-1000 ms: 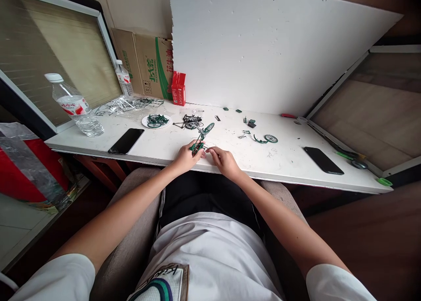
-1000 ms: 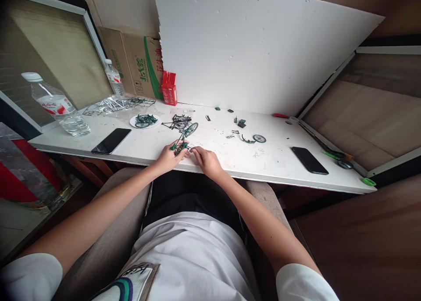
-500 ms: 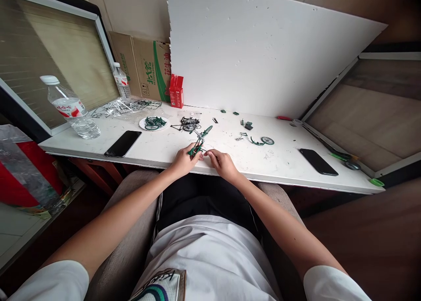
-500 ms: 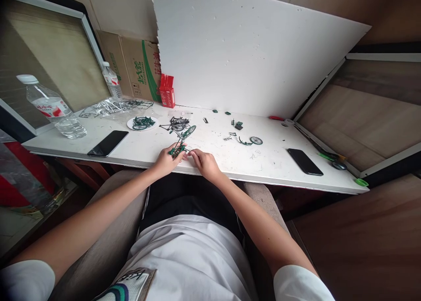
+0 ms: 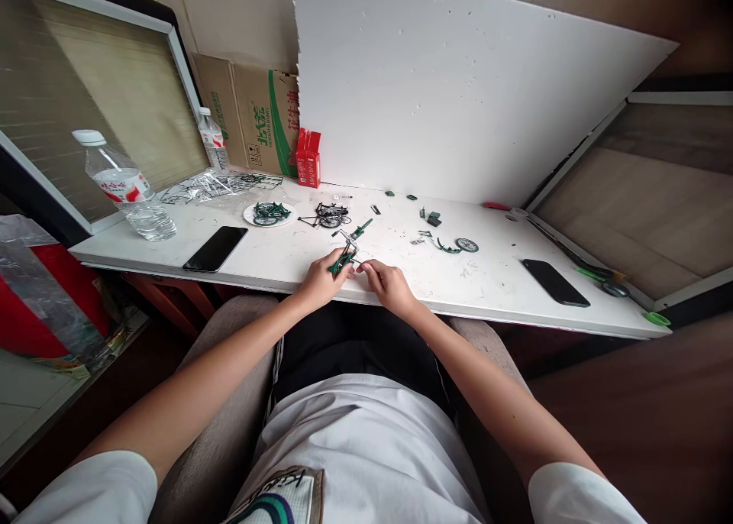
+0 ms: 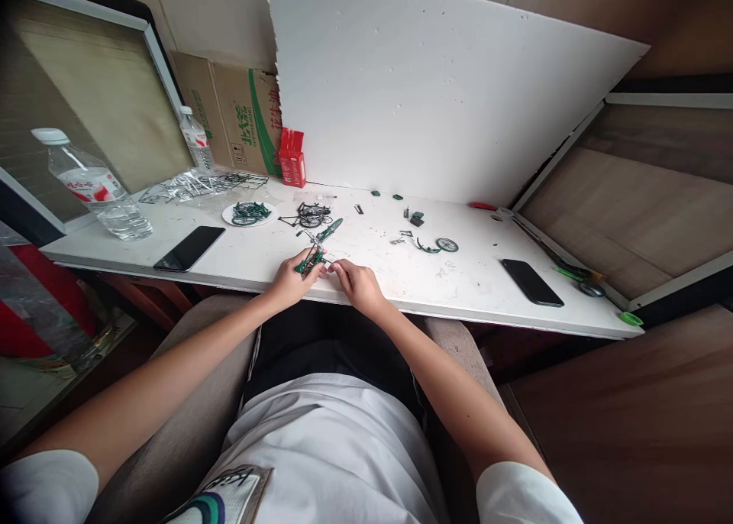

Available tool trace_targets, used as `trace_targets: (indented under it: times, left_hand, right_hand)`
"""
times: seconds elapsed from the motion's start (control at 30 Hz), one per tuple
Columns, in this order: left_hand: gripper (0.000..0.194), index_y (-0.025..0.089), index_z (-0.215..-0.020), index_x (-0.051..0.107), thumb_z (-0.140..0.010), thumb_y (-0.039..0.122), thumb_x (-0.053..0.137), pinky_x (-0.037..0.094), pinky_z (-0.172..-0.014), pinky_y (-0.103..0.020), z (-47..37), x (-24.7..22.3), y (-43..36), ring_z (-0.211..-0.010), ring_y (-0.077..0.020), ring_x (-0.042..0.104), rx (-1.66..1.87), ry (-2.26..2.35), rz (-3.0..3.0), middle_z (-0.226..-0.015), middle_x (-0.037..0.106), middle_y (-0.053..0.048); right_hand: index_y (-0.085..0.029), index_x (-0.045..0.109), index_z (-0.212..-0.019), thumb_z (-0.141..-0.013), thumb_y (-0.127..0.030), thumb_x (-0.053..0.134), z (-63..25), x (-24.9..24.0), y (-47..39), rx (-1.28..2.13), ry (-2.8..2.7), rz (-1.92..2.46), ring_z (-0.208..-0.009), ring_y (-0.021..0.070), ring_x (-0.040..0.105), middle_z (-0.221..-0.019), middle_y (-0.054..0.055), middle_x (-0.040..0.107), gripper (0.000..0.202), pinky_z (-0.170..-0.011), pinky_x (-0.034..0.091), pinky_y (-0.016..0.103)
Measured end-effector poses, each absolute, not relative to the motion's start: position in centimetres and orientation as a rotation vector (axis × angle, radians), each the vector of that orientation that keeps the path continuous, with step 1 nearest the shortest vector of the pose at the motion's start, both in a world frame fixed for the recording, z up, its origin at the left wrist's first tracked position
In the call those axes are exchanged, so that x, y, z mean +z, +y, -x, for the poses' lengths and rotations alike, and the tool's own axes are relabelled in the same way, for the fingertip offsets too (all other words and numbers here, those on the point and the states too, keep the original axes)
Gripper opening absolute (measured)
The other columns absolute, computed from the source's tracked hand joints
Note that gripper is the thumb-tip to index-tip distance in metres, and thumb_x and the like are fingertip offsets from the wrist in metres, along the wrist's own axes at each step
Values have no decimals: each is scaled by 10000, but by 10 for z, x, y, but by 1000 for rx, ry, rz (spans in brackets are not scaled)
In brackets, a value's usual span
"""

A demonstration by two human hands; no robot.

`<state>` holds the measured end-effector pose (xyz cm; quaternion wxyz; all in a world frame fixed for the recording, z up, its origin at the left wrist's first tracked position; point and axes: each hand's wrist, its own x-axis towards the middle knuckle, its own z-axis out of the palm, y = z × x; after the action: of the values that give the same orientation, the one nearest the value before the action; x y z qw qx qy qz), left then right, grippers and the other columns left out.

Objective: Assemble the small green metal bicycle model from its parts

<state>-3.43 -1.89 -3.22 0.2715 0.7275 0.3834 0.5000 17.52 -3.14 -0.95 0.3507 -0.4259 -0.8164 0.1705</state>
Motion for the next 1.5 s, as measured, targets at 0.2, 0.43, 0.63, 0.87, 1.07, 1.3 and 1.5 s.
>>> trace_targets:
  times: [0.2,0.43,0.63,0.87,1.07,1.3,1.5]
  left_hand:
    - [298,197,-1273,638,-1017,340,589,639,-768,-313,34,-31,-20,-855,-240,828,1356,1040,-1961,-1001,825,-83]
    - [304,207,-1299,628,-1016,315,595,631,-803,-324,34,-31,-21,-862,-238,825,1346,1074,-1990,-970,829,-73]
    - [272,200,-1272,623,-1030,318,585,626,-842,-333,33,-27,-23,-863,-232,819,1377,1051,-2041,-970,826,-74]
    - [283,187,-1260,634,-1040,357,583,632,-830,-321,34,-26,-23,-834,-212,800,1422,1071,-2037,-1024,810,-90]
    - [311,198,-1280,618,-1057,407,560,640,-862,-332,36,-30,-22,-839,-215,803,1392,1070,-2059,-928,805,-59]
    - [309,209,-1294,607,-1054,398,557,645,-847,-336,36,-32,-21,-859,-225,816,1353,1103,-2074,-963,808,-58]
    - [321,198,-1297,620,-1039,385,580,629,-844,-339,35,-27,-24,-834,-236,804,1359,1123,-2080,-924,806,-75]
  right_hand:
    - [-190,736,-1078,-1125,-614,331,-175,-8,-32,473,-2092,1106,-644,173,584,-683,17,630,588,-703,404,276]
    - [-196,678,-1053,-1147,-569,270,-174,-11,-32,422,-2142,1102,-647,169,578,-755,29,652,561,-700,393,280]
    - [-214,603,-1047,-1161,-485,283,-173,-11,-35,386,-2174,1069,-691,182,607,-844,46,679,435,-714,405,285]
    - [-212,615,-1135,-1165,-416,321,-172,-16,-33,299,-2226,1096,-756,192,677,-924,67,745,359,-738,423,275]
    - [-210,650,-1114,-1167,-385,358,-172,-15,-33,243,-2246,1182,-783,189,692,-939,66,770,345,-755,415,273]
    - [-208,691,-1053,-1168,-400,376,-174,-8,-33,369,-2217,1142,-845,178,713,-978,51,787,387,-808,440,265]
    - [-204,711,-1029,-1172,-417,355,-172,-4,-35,413,-2202,1164,-876,186,724,-1003,62,796,439,-840,455,278]
